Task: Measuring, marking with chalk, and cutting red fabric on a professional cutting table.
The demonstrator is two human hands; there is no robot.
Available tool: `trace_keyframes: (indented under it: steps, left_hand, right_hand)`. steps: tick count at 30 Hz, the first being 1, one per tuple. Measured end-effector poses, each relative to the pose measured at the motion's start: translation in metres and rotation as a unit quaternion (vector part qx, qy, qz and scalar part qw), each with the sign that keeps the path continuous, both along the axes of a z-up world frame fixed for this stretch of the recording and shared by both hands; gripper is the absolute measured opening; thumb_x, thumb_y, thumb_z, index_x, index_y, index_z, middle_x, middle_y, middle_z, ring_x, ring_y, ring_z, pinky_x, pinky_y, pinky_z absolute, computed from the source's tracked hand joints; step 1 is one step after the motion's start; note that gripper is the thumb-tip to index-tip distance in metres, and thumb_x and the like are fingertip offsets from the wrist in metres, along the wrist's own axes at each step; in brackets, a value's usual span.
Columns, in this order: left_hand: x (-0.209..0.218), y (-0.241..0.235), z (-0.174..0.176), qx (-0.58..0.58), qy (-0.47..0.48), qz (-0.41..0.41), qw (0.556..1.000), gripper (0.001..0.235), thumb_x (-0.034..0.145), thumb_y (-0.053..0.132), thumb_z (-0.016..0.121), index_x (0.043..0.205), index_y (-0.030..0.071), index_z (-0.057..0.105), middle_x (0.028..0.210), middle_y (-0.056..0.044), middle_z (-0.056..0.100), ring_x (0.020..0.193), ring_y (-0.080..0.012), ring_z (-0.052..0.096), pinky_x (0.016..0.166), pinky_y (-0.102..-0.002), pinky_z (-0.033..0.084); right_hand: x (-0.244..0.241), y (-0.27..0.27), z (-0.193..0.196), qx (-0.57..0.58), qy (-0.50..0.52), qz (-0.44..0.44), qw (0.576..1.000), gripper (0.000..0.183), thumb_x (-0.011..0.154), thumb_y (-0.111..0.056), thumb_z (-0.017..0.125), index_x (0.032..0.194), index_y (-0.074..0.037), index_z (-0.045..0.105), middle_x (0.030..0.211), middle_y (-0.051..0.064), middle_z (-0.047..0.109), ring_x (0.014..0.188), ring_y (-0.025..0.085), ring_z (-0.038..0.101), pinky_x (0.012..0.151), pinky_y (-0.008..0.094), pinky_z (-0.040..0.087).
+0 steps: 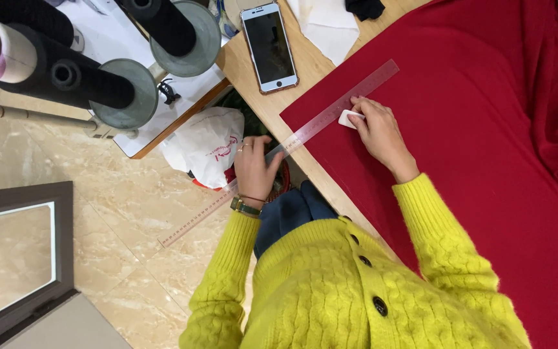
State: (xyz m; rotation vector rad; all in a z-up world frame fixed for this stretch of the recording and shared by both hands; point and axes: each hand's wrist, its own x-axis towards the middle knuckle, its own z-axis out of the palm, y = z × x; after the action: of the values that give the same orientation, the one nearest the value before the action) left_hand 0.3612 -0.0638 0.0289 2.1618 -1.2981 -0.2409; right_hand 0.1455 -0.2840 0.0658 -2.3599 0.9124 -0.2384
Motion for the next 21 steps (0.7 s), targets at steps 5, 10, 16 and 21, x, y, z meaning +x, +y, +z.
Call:
trace_keyframes:
  steps: [5, 10, 16, 21]
  left_hand:
    - [-0.028, -0.059, -0.05, -0.073, 0.032, -0.105, 0.991, 0.03, 0.092, 0.007, 0.069, 0.121, 0.01, 0.061, 0.106, -0.013, 0.063, 0.108, -0.0357, 0.063, 0.094, -0.043, 0.05]
    - [-0.056, -0.125, -0.044, -0.059, -0.05, -0.197, 0.977, 0.032, 0.096, -0.001, 0.061, 0.126, 0.009, 0.055, 0.108, -0.011, 0.067, 0.108, -0.0282, 0.069, 0.102, -0.037, 0.053]
    - [-0.074, -0.167, -0.045, 0.036, -0.248, -0.21, 0.945, 0.044, 0.097, 0.012, 0.06, 0.139, 0.018, 0.052, 0.124, -0.005, 0.061, 0.102, -0.0217, 0.065, 0.079, -0.028, 0.061]
    - [-0.084, -0.205, -0.06, 0.05, -0.31, -0.181, 0.932, 0.043, 0.102, 0.033, 0.058, 0.145, 0.031, 0.053, 0.097, -0.002, 0.063, 0.077, -0.0195, 0.065, 0.058, -0.033, 0.059]
  right_hand:
    - [0.0, 0.0, 0.002, 0.003, -0.008, -0.003, 1.0, 0.011, 0.107, -0.019, 0.062, 0.106, -0.008, 0.061, 0.133, 0.016, 0.069, 0.133, 0.035, 0.058, 0.103, 0.05, 0.043]
    - [-0.004, -0.009, 0.002, -0.005, -0.009, -0.009, 1.0, 0.009, 0.106, -0.021, 0.063, 0.105, -0.011, 0.061, 0.126, 0.013, 0.072, 0.13, 0.033, 0.061, 0.102, 0.049, 0.045]
    - [-0.037, -0.078, -0.016, -0.064, -0.098, -0.135, 0.984, 0.01, 0.109, -0.014, 0.065, 0.11, -0.004, 0.065, 0.102, 0.023, 0.07, 0.102, 0.046, 0.066, 0.088, 0.054, 0.05]
    - [-0.038, -0.13, -0.043, -0.156, -0.085, -0.217, 0.96, 0.01, 0.104, -0.016, 0.075, 0.103, -0.008, 0.068, 0.092, 0.015, 0.071, 0.091, 0.04, 0.069, 0.08, 0.051, 0.053]
